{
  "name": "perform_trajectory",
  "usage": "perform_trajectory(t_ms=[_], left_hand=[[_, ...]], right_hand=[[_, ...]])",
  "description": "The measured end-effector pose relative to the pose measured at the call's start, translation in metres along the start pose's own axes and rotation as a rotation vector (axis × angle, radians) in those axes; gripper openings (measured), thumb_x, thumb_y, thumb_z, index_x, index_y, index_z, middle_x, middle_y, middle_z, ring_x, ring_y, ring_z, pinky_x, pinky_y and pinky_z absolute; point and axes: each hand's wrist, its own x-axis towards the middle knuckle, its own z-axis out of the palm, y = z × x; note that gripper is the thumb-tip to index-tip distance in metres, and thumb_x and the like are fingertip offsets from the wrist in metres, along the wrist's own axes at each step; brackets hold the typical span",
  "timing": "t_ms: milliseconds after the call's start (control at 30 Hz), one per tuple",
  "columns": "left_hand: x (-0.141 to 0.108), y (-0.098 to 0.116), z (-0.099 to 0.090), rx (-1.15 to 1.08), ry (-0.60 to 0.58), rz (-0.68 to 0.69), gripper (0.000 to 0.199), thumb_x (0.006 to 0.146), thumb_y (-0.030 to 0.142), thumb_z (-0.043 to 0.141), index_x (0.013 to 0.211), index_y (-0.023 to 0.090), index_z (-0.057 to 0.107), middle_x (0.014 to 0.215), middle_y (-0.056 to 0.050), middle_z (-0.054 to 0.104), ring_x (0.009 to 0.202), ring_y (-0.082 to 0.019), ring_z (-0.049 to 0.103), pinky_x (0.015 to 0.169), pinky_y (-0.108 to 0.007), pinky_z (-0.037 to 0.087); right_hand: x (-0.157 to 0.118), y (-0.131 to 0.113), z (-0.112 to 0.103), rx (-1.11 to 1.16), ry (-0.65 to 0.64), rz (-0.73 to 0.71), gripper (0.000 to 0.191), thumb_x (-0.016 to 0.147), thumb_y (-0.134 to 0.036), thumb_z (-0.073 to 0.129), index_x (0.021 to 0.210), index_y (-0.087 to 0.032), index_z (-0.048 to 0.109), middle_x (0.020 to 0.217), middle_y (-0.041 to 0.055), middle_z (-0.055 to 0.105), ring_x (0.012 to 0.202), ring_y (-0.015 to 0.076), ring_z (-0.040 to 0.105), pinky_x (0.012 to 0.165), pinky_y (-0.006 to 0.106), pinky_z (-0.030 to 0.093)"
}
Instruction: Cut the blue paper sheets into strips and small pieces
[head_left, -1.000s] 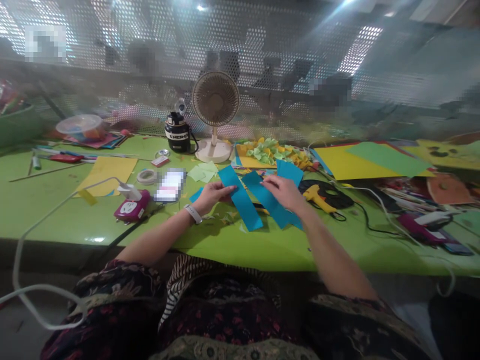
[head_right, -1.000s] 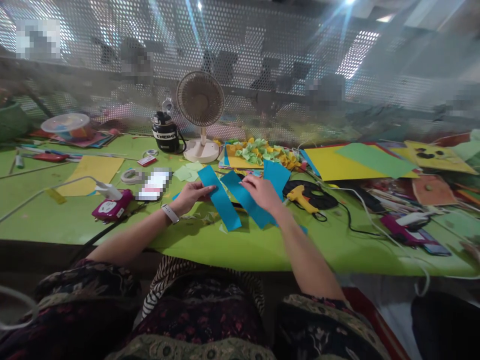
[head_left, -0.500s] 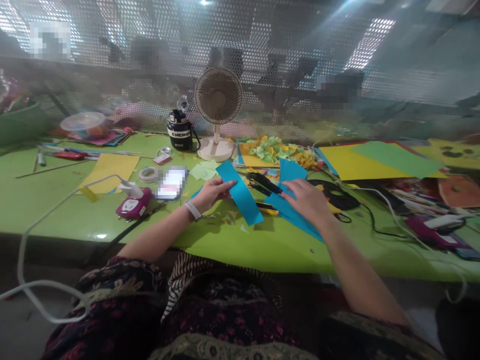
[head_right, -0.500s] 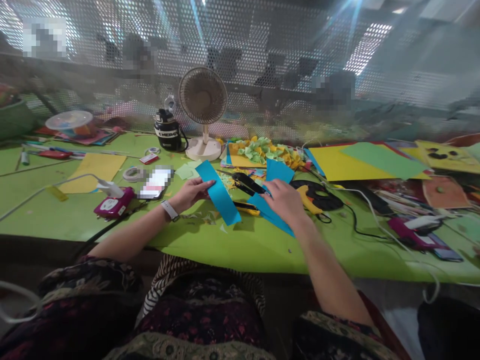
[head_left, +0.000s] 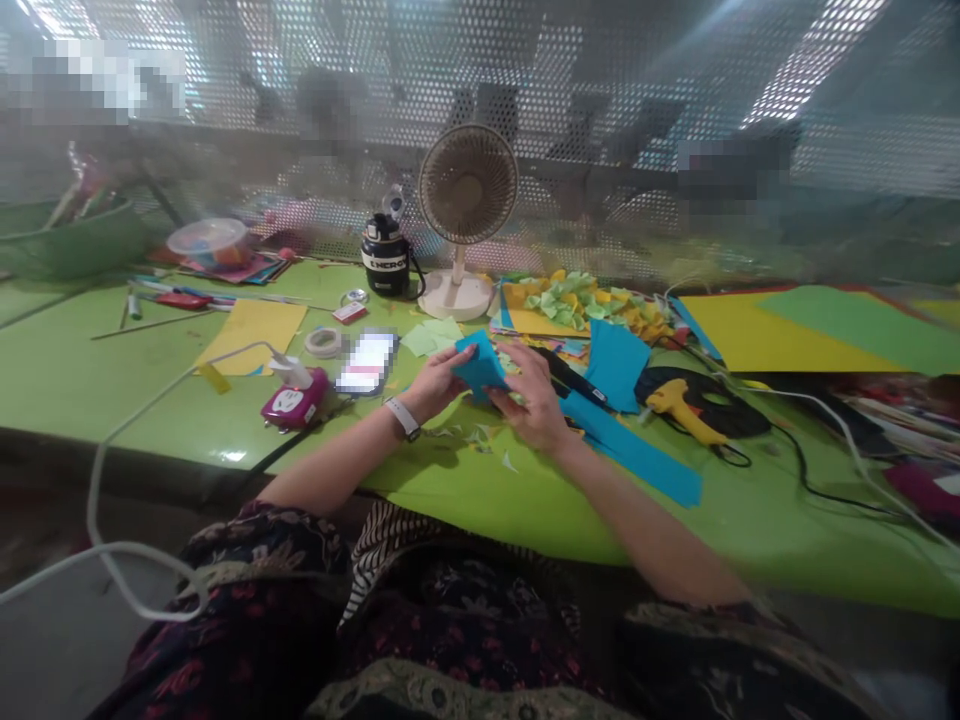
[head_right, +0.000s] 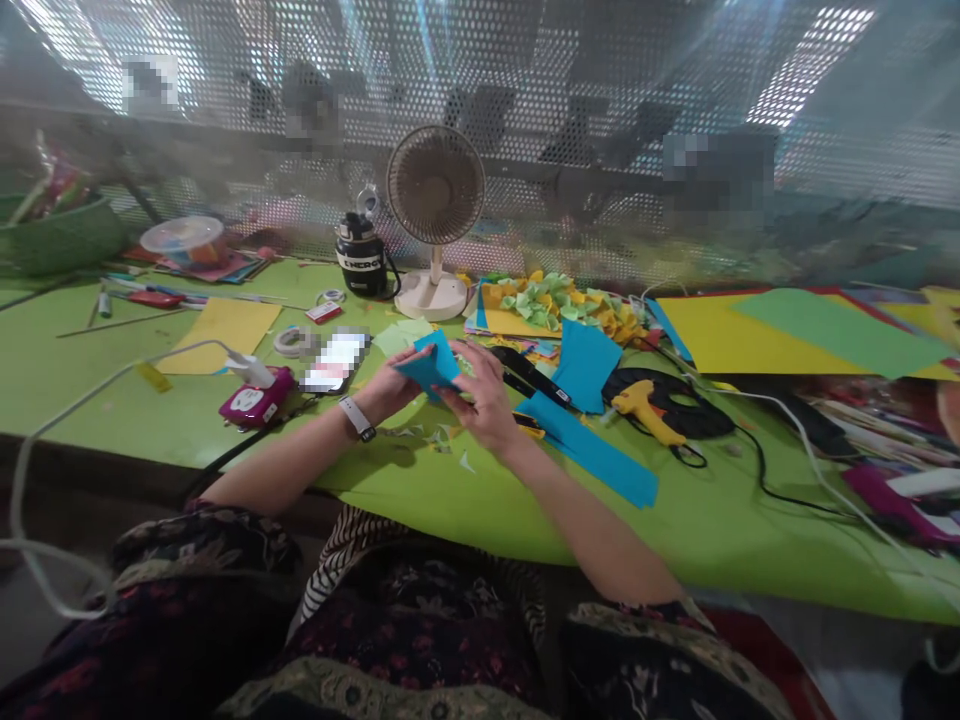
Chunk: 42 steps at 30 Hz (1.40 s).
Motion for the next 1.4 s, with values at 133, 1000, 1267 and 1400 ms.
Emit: perform_trajectory(t_ms=[133,1000,1267,1400], left_hand=[[-0.007,-0.004,0.007,-0.031,-0.029,-0.018,0.023,0.078,0.028,0.085,0.092,0.016,0.071,0.078,-0.001,0.075,0.064,-0.011,0.067,0.066,-0.023,0.054],[-0.017,-0.013,0.009,0.070,-0.100,0.074,0.046,0.067,0.046,0.093,0.097,0.016,0.076,0.090,-0.003,0.077,0.070,-0.010,0.066,0.064,-0.021,0.053],[-0.015,-0.016,0.004,0.113,-0.112,0.083,0.046,0.071,0.048,0.091,0.101,0.016,0.077,0.097,-0.005,0.078,0.076,-0.011,0.068,0.069,-0.022,0.054],[-0.015,-0.016,0.005,0.116,-0.118,0.094,0.050,0.068,0.052,0.092,0.100,0.017,0.077,0.096,-0.005,0.078,0.075,-0.012,0.068,0.072,-0.024,0.057]], right_hand=[[-0.007,0.010,0.015,0.039,0.078,0.265,0.039,0.099,-0.056,0.054,0.086,-0.024,0.073,0.144,0.0125,0.061,0.140,0.0331,0.047,0.118,0.057,0.036],[-0.009,0.000,0.010,0.266,-0.003,0.409,0.043,0.093,-0.063,0.057,0.079,-0.025,0.072,0.100,0.0088,0.074,0.101,0.0284,0.066,0.094,0.045,0.051],[-0.012,0.003,0.010,0.254,0.002,0.425,0.039,0.093,-0.059,0.058,0.084,-0.024,0.074,0.101,0.0091,0.074,0.101,0.0286,0.066,0.093,0.045,0.052],[-0.012,0.003,0.009,0.251,0.000,0.422,0.038,0.093,-0.057,0.058,0.087,-0.023,0.074,0.102,0.0095,0.075,0.101,0.0285,0.066,0.093,0.044,0.052]])
